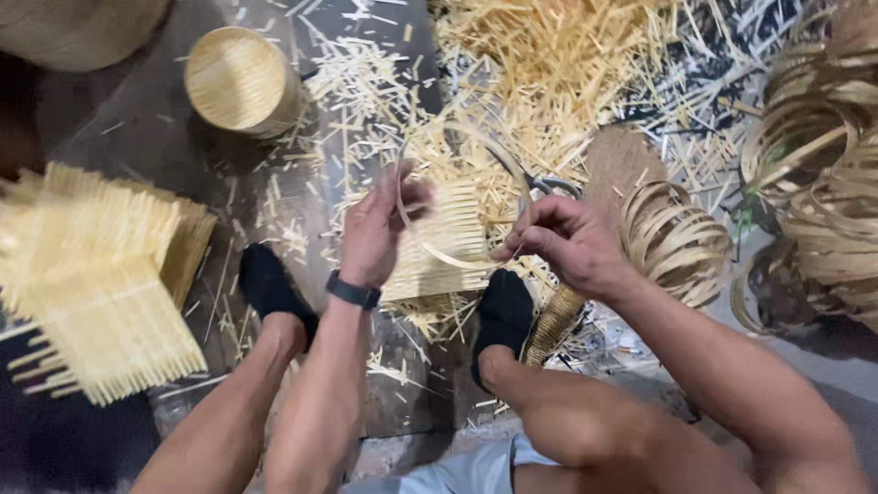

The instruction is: The person weaves thin bamboo strips into a circular base, then uses shears to trim the excess material around the edge. The finished piece is placed on a stack of similar items.

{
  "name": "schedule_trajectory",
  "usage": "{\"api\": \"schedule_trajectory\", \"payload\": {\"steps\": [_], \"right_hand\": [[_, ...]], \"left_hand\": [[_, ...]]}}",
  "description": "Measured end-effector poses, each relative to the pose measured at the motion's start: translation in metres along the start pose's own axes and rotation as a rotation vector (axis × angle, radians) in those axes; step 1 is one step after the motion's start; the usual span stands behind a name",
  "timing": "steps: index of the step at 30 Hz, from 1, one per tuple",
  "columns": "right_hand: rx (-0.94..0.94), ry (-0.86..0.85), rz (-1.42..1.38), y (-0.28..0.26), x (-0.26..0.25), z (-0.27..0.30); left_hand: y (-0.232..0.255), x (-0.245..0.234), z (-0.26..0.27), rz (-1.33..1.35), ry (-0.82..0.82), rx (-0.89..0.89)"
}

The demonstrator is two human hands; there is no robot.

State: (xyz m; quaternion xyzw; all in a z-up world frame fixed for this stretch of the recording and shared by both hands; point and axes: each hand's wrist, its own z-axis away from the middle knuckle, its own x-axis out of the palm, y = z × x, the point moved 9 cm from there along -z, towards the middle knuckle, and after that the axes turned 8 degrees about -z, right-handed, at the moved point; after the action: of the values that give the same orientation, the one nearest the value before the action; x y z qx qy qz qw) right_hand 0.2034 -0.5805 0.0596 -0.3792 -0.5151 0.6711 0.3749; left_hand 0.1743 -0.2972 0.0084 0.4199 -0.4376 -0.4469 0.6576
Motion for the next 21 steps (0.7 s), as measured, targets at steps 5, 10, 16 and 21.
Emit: {"api": "schedule_trajectory", "payload": {"steps": [5, 10, 16, 21], "right_hand": [[-0.309, 0.084, 0.426, -0.122, 0.027, 0.009], [-0.931, -0.167, 0.827, -0.193, 0.094, 0.030], [-0.911, -0.409, 1.005, -0.186, 0.155, 0.029], [-0.981, -0.471, 0.985, -0.191, 0.167, 0.036]], "left_hand": [[0.025, 0.012, 0.036, 0.224, -0.035, -0.159], [0.040, 0.047, 0.076, 0.165, -0.182, -0.187], [0.044, 0.036, 0.091, 0.062, -0.282, -0.381], [0.019, 0.042, 0.090, 0.237, -0.397, -0.522]]}}
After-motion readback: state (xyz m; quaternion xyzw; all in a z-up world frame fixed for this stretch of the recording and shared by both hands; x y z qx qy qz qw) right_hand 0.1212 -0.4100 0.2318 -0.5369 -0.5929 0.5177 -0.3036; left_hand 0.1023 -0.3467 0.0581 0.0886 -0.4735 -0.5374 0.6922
